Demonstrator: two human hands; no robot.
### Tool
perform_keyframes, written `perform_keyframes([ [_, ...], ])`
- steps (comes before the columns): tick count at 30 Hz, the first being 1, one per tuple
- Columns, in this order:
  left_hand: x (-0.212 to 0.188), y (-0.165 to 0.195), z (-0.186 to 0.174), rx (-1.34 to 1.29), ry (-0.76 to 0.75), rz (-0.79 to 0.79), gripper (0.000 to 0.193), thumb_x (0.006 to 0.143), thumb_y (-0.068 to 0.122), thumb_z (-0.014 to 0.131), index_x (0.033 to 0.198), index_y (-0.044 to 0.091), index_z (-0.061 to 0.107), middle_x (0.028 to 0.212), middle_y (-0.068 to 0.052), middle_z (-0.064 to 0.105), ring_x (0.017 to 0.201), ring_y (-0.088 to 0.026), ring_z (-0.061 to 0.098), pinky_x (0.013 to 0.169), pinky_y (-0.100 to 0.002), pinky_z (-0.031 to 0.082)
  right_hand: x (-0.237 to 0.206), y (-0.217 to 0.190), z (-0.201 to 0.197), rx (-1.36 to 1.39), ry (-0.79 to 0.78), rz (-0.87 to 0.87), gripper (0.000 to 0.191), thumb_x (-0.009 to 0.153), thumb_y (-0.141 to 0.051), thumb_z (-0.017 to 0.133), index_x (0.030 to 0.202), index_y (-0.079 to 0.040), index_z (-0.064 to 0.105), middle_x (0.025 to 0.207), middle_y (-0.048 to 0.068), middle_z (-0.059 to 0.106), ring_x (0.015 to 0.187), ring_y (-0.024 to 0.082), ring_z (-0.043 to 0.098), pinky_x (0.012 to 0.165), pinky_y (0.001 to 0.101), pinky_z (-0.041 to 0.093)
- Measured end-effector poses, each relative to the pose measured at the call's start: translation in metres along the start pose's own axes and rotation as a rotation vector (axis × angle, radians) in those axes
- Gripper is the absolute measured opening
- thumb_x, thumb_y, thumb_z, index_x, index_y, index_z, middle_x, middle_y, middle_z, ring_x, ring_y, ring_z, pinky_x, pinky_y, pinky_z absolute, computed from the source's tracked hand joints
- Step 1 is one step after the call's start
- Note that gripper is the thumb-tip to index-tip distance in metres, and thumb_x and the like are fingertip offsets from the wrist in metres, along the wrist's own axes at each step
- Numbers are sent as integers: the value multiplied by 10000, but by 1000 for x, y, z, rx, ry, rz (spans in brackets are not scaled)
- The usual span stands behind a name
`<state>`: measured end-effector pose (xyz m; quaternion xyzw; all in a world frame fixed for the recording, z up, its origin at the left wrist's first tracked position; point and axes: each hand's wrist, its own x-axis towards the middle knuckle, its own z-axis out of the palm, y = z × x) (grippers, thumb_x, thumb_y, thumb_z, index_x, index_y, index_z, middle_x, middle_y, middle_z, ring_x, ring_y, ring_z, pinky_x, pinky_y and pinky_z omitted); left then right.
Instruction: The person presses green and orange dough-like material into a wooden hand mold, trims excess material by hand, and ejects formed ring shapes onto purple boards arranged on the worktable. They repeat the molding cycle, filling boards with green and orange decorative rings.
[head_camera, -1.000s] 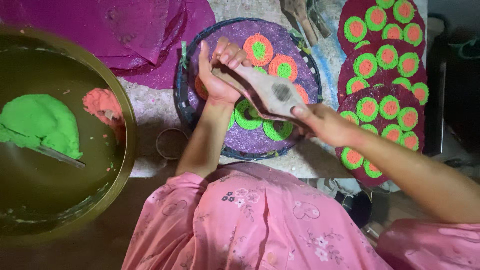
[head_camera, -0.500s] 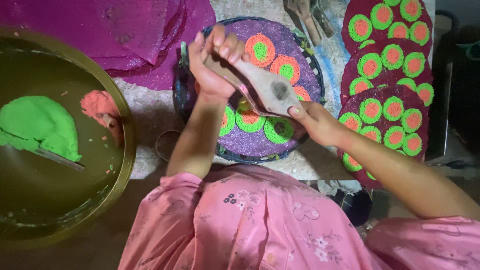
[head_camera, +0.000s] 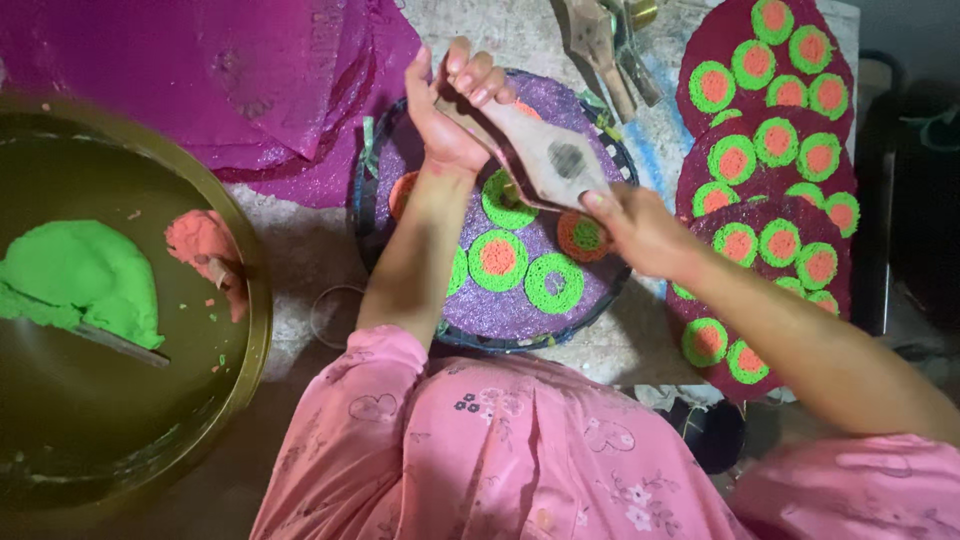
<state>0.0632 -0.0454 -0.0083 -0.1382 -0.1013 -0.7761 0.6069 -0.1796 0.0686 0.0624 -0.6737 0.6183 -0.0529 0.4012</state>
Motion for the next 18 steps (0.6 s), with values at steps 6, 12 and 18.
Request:
perform_keyframes([
  [6,-2,-6,-8,-22,84,4,362,1021,494,430,860,174,482,735,59,440,695,-119,467,792,-340,467,-1,-1,-4,155,-127,114,686,1003,-618,347,885,-24,668,647,78,621,561,180,596,547,377,502],
  [12,7,1,11,75,-46,-21,355,1019,473,438,872,155,489,744,39,454,714,-126,486,801,-360,483,6,5,8,60,92,-212,699,1062,-632,356,985,-11,668,711,49,614,705,138,558,646,345,478],
  [18,-42,-18,34,32,121,-68,208,1021,309,457,930,125,490,822,9,478,821,-143,495,855,-326,454,-55,23,1,360,-288,3,740,1002,-662,289,796,-45,643,649,47,616,582,150,576,557,348,489],
])
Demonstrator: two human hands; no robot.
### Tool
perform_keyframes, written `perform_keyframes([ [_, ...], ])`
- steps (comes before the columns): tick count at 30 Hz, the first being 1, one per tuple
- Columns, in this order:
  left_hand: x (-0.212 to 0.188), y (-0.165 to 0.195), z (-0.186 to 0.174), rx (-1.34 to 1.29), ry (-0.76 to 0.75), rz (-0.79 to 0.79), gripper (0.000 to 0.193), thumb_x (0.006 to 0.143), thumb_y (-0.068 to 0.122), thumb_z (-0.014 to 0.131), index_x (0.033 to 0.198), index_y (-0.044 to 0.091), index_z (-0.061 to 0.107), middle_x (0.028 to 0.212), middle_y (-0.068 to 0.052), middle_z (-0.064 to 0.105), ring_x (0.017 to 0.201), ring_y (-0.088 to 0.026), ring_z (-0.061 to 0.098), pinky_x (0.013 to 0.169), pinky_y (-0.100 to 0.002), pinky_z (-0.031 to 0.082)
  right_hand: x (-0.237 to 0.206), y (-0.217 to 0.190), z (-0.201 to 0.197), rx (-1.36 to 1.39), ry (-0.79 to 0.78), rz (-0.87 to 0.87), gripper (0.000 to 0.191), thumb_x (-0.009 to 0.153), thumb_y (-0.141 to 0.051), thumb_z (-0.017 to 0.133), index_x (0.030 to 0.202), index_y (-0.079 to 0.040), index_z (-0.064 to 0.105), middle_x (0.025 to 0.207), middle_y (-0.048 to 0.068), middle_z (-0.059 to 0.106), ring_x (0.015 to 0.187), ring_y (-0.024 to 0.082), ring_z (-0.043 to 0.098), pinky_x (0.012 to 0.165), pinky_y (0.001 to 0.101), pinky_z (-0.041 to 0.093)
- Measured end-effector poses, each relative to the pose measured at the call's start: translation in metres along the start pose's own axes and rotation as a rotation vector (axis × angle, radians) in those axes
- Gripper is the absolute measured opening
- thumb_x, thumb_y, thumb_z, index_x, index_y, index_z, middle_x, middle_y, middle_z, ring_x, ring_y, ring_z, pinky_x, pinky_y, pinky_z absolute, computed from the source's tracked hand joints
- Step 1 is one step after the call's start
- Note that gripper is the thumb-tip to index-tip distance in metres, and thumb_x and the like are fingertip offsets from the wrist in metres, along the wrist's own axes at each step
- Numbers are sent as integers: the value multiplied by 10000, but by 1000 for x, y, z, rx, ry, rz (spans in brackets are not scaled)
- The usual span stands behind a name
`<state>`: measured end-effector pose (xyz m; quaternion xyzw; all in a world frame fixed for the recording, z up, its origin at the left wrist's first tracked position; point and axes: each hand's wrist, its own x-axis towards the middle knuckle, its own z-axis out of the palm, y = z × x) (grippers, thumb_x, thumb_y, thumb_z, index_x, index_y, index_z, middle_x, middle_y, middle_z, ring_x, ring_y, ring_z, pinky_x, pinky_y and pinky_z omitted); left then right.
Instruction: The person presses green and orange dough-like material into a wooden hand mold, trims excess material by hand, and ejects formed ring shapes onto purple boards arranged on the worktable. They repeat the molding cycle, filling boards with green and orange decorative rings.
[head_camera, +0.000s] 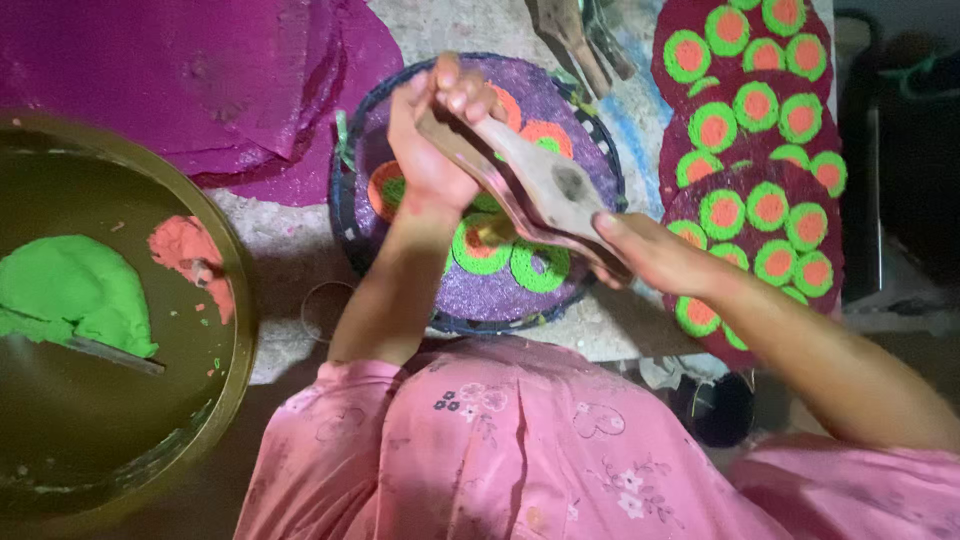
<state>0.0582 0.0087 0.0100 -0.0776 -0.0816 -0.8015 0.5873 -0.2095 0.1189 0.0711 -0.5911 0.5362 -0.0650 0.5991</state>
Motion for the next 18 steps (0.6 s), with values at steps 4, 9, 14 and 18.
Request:
perform_keyframes([
  [4,-21,-46,-13,-134,98,-12,202,1012,319,481,921,140,496,798,25,476,798,-139,490,871,-341,451,-46,8,-2,-60,105,215,762,1003,-645,294,762,-13,645,629,80,621,547,178,591,543,381,504],
  [9,-18,-67,-22,-168,59,-34,265,1015,376,484,866,156,486,776,40,451,742,-120,470,844,-347,459,-51,6,15,-354,304,208,703,1011,-602,315,796,-17,640,610,101,607,545,195,617,575,395,500],
  [14,-18,-62,-24,-101,-11,-47,331,1031,439,447,849,164,477,726,52,415,689,-116,449,774,-349,460,-52,9,34,-313,360,97,675,1036,-573,326,819,-19,644,610,85,595,567,201,593,583,400,485],
  [18,-17,-72,-24,-82,9,-25,320,1025,433,433,844,172,470,722,52,407,689,-124,447,775,-358,454,-55,21,25,-335,348,163,668,1028,-566,341,799,-18,647,589,108,591,546,226,591,580,409,482],
])
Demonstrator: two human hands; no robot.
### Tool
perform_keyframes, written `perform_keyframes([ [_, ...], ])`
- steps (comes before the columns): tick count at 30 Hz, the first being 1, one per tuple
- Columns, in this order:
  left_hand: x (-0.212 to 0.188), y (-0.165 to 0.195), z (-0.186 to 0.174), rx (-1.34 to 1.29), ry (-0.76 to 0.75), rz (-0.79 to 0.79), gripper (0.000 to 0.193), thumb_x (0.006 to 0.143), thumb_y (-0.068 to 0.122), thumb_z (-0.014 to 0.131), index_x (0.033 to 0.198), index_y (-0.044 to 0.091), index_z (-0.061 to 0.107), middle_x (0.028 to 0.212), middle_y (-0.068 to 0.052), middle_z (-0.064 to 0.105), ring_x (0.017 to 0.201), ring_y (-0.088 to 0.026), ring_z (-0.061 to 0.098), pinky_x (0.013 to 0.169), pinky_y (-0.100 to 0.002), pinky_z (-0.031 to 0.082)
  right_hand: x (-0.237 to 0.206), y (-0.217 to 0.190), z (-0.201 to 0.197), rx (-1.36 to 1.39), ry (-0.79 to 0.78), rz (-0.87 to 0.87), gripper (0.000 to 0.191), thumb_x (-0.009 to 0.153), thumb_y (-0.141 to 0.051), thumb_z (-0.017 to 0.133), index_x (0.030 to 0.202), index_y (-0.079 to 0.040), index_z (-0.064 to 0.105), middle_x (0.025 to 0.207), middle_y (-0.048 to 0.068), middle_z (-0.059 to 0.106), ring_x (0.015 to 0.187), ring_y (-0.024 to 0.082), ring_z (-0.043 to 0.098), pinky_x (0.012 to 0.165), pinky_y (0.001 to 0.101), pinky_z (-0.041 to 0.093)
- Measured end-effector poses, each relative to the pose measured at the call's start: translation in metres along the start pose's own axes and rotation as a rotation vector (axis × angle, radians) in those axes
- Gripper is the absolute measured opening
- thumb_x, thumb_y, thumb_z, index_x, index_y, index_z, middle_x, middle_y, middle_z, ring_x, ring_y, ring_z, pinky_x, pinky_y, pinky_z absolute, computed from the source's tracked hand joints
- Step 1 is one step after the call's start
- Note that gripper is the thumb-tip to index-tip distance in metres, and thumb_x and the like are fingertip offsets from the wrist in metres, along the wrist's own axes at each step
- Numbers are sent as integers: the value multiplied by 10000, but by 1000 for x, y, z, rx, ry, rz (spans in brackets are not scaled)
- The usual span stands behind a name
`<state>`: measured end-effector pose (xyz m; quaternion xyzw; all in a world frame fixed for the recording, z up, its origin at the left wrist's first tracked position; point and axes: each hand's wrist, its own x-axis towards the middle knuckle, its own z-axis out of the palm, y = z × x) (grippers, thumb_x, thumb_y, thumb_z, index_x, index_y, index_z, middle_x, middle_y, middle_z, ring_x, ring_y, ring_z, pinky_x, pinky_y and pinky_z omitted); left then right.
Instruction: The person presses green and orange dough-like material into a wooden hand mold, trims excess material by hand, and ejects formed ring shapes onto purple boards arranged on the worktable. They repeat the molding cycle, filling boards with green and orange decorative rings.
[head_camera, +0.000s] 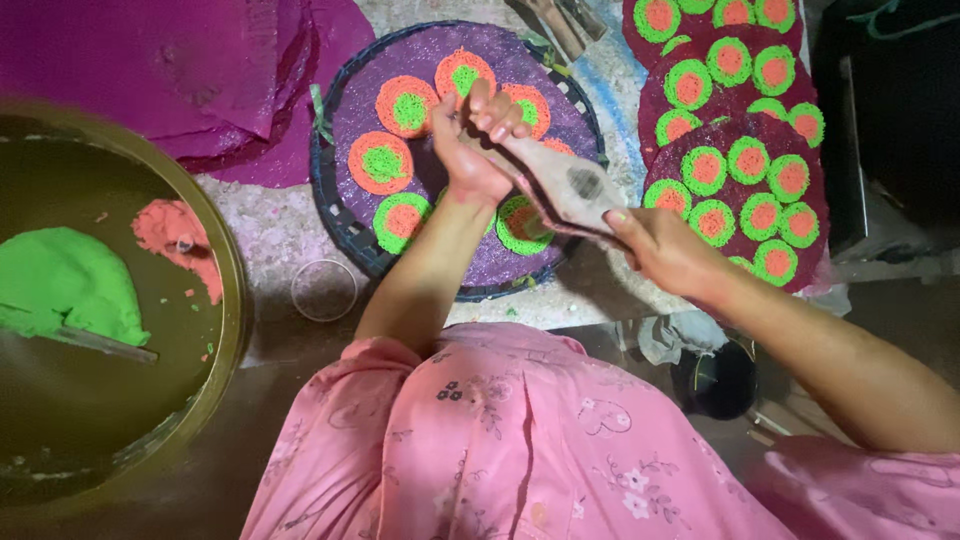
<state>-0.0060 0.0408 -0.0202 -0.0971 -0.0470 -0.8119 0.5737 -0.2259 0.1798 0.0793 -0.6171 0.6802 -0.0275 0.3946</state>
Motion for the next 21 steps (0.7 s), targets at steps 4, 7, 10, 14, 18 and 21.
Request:
perform_keyframes([
  [4,12,7,33,70,-65,14,342,1008,466,441,863,159,473,739,32,427,723,-144,467,790,-363,453,22,1,9,22,102,-99,672,1041,-585,367,815,-7,624,611,85,580,585,188,581,590,387,467],
  [7,12,47,89,319,-161,64,431,980,541,437,917,121,512,865,-26,502,874,-194,534,846,-372,457,39,-21,26,249,108,-377,694,1053,-634,362,939,4,609,688,44,551,641,137,526,567,344,435],
  [10,-27,94,141,377,380,149,619,903,581,326,1065,38,575,1063,-121,595,1055,-242,571,978,-384,484,50,-60,34,521,-13,-640,742,1027,-711,356,1107,-15,602,767,16,545,663,102,509,569,285,394],
  [14,-113,111,157,1243,218,591,447,1073,438,461,1126,5,558,1086,-102,584,961,-190,554,916,-342,467,85,-135,19,709,21,-985,745,1057,-738,394,1143,-13,543,861,32,565,713,107,533,639,275,432],
  [18,-196,115,128,1312,256,593,264,1074,263,482,1025,18,563,964,-87,598,899,-174,553,845,-308,452,154,-223,16,797,89,-972,668,1041,-672,498,1069,-10,576,750,48,533,646,125,509,575,287,391],
  [21,-238,125,98,1483,474,366,219,1045,204,504,1028,6,595,908,-34,552,827,-111,480,747,-287,391,211,-289,33,585,358,-999,592,1059,-606,554,1083,-19,630,852,96,634,775,211,590,703,393,465],
])
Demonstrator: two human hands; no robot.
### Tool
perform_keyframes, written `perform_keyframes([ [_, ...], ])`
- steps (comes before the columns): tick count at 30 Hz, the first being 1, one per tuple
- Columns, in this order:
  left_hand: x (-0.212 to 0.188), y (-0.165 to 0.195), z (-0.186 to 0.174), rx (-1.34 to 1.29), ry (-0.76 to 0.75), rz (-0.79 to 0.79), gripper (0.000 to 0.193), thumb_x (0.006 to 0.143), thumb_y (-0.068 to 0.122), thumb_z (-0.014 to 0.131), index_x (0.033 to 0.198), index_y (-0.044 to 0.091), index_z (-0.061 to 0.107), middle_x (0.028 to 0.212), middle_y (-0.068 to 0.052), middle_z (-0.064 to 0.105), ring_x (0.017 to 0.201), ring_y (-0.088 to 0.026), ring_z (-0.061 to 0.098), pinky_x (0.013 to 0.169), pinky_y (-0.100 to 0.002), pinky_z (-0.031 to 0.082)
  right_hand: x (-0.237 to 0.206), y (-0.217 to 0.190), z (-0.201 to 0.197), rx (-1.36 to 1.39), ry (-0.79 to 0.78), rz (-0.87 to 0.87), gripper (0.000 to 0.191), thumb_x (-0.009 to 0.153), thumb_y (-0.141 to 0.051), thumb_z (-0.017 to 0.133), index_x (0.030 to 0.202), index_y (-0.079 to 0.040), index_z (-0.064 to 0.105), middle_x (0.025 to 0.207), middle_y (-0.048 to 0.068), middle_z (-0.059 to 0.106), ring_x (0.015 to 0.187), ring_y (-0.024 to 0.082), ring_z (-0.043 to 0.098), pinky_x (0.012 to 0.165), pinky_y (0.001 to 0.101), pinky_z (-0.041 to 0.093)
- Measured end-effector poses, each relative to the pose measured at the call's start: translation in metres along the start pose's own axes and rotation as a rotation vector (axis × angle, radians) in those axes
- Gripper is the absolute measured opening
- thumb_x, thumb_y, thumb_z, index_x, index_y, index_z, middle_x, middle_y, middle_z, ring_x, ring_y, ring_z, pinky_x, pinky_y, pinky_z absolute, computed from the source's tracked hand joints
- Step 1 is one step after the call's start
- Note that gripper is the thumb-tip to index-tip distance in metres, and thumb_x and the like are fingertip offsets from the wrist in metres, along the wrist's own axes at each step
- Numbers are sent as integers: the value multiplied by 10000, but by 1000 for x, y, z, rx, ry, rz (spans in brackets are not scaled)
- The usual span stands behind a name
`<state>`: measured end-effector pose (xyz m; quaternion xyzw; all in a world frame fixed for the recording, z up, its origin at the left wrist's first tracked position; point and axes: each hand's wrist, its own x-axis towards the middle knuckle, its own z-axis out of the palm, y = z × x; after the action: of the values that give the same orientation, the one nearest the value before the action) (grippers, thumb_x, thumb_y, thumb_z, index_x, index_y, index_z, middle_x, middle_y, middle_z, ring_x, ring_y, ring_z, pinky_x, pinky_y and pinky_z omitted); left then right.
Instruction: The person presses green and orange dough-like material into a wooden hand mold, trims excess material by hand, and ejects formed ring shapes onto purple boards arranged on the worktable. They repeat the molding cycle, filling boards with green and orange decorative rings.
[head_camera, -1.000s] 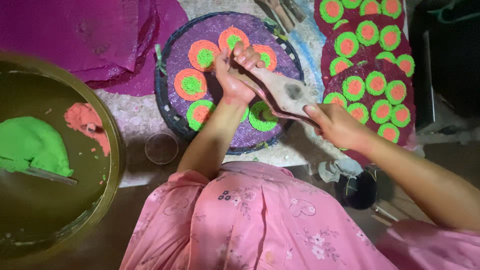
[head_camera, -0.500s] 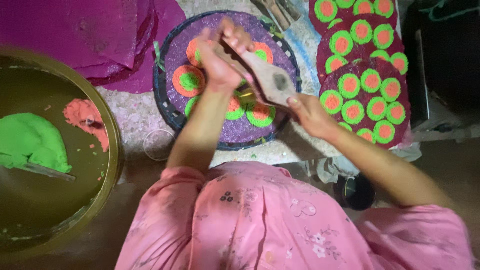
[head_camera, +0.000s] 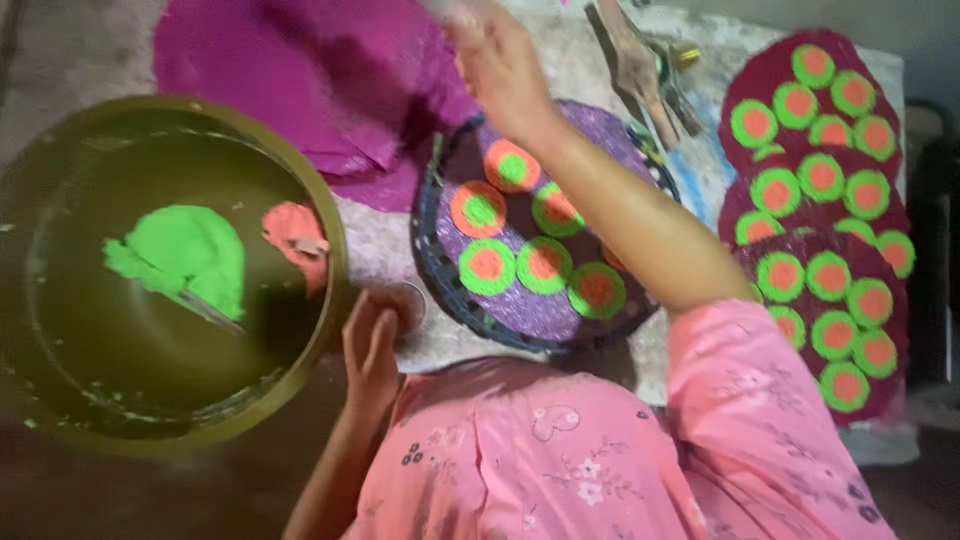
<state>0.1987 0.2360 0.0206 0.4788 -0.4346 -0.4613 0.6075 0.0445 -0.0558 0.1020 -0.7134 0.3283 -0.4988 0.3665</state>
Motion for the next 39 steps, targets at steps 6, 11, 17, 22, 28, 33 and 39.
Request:
perform_keyframes([
  [6,-15,-58,-15,29,75,-233,173,1032,132,538,1076,6,647,881,-28,568,790,-112,496,725,-289,429,21,29,101,-601,-171,342,660,802,-518,789,1130,25,606,976,220,713,889,405,699,761,504,536],
  [11,12,-77,0,452,-37,39,236,1017,102,562,1238,45,627,1136,-96,660,1048,-211,614,906,-340,475,-3,37,110,-527,-371,207,434,859,-307,751,1173,-27,647,1136,164,665,1035,334,682,898,442,555],
  [17,63,-75,18,1093,-4,190,377,873,228,713,1232,114,696,1195,-122,595,1171,-339,520,999,-489,411,-91,51,-38,-515,45,-34,408,931,-219,775,1280,-66,629,1296,189,567,1267,393,513,1096,479,412],
  [22,92,-72,22,1362,-39,181,353,855,336,767,1135,127,717,1195,-126,585,1156,-344,515,952,-506,417,-178,57,-164,-987,164,328,200,900,-176,755,1073,-74,753,1133,192,653,1109,413,571,968,514,449],
  [28,114,-72,26,1394,39,131,207,812,352,800,917,178,758,1109,-87,632,1123,-341,565,911,-497,467,-219,63,-168,-1153,190,414,172,789,-150,776,946,-83,795,1044,157,654,1018,379,595,864,497,506],
  [33,126,-72,25,1446,56,268,141,817,266,810,820,143,742,1032,-113,657,1014,-359,599,829,-510,479,-201,58,-159,-1139,295,467,87,785,-79,698,824,-17,744,1080,194,645,1025,398,594,838,491,515],
  [39,120,-74,25,807,-25,175,138,972,101,728,1073,49,650,908,-85,720,817,-212,735,740,-345,556,-196,45,-158,-885,207,497,366,903,-94,630,1223,66,553,991,241,648,929,456,626,767,577,480],
])
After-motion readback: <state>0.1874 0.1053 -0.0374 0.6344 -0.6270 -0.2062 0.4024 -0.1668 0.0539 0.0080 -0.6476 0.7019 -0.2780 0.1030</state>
